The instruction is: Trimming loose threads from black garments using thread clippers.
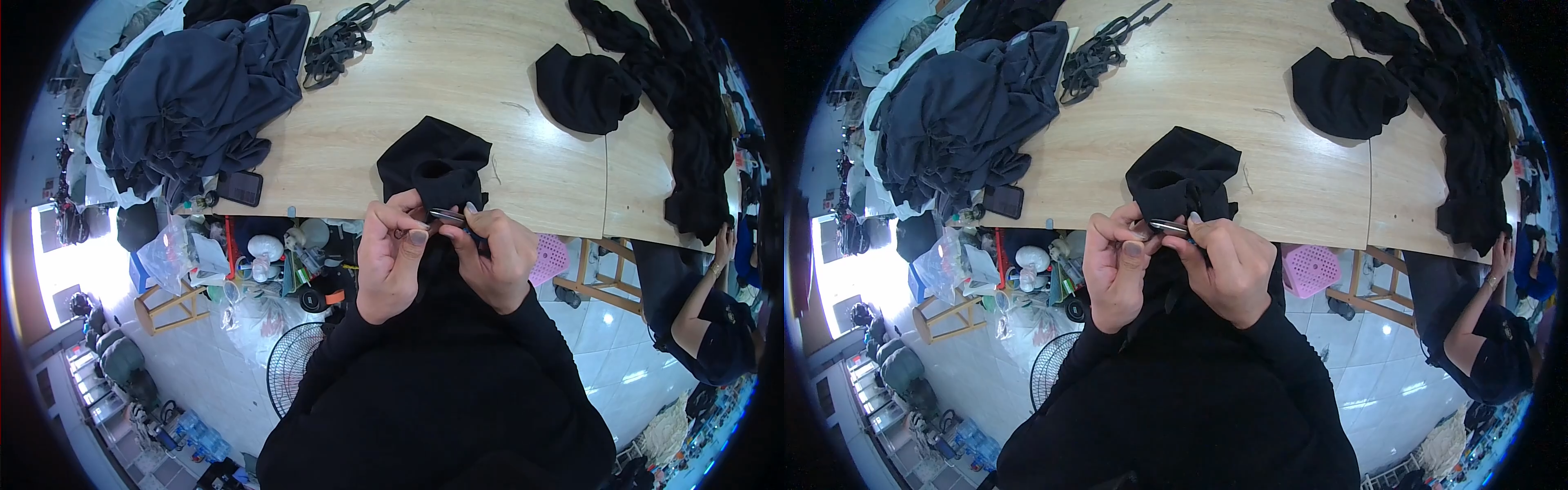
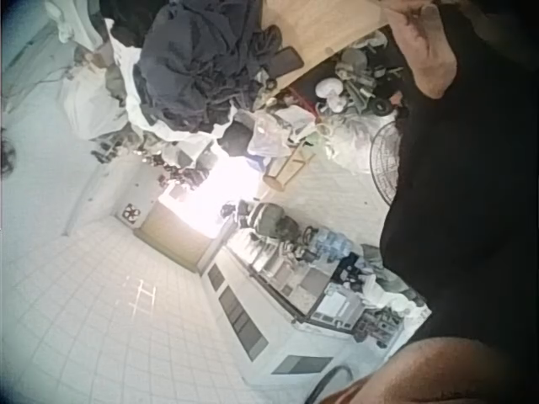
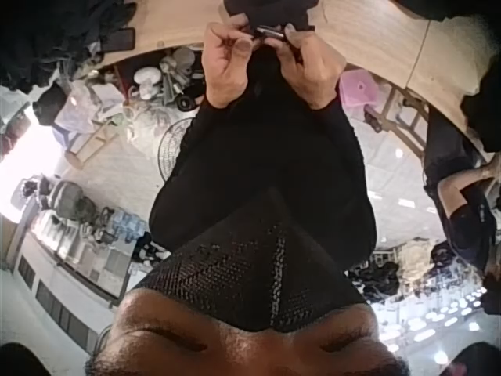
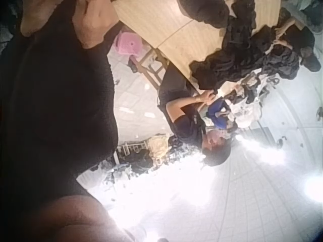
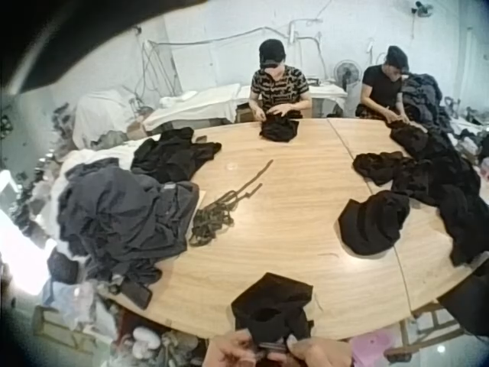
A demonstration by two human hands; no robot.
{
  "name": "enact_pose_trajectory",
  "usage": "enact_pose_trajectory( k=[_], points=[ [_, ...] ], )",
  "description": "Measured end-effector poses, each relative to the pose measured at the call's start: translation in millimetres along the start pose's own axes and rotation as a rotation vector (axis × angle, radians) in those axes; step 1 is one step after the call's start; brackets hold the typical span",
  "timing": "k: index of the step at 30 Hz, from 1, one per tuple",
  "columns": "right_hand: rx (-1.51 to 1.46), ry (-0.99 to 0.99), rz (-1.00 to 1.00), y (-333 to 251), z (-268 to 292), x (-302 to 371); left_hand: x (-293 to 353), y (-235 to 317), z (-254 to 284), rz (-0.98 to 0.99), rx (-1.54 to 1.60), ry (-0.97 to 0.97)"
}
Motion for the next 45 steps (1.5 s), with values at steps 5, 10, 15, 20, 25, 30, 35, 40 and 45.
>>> enact_pose_trajectory(
  k=[5,10,15,20,25,30,35,40,45],
  points=[
    [-0.003,0.015,0.028,-0.5,0.2,-1.4,1.8,0.4,1.7,0.001,-0.098,-0.034],
    [0.031,0.026,0.010,0.9,2.7,-1.8,2.5,-0.5,0.9,0.000,-0.139,-0.042],
    [0.028,0.018,-0.010,3.6,2.0,-0.8,5.3,-3.7,3.9,-0.002,-0.160,-0.062],
    [0.030,0.022,0.004,6.6,1.2,0.5,4.2,-4.3,1.4,0.005,-0.162,-0.055],
    [-0.037,0.085,-0.131,15.7,11.0,1.9,1.3,-3.7,-4.6,0.008,-0.065,0.010],
    [-0.333,0.139,-0.606,68.8,21.5,19.9,-4.3,-7.6,12.3,0.023,0.129,0.074],
    [-0.316,-0.029,-0.441,41.3,25.8,-3.4,-7.7,-1.9,3.9,0.081,0.159,0.096],
    [-0.243,-0.047,-0.192,11.0,12.5,-17.5,-2.0,-10.1,5.3,0.119,0.208,0.068],
    [-0.192,-0.044,-0.114,7.5,0.1,-12.1,0.2,-9.5,5.0,0.137,0.160,0.059]
  ],
)
Point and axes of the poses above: each hand's wrist, its own x-axis away from the middle knuckle, its own z-axis out of the back of the hand, y = z × x, the point moved 7 cm from there along -x, towards the middle knuckle, and after that the axes turned 4 degrees about -z, right-handed, at the moved point
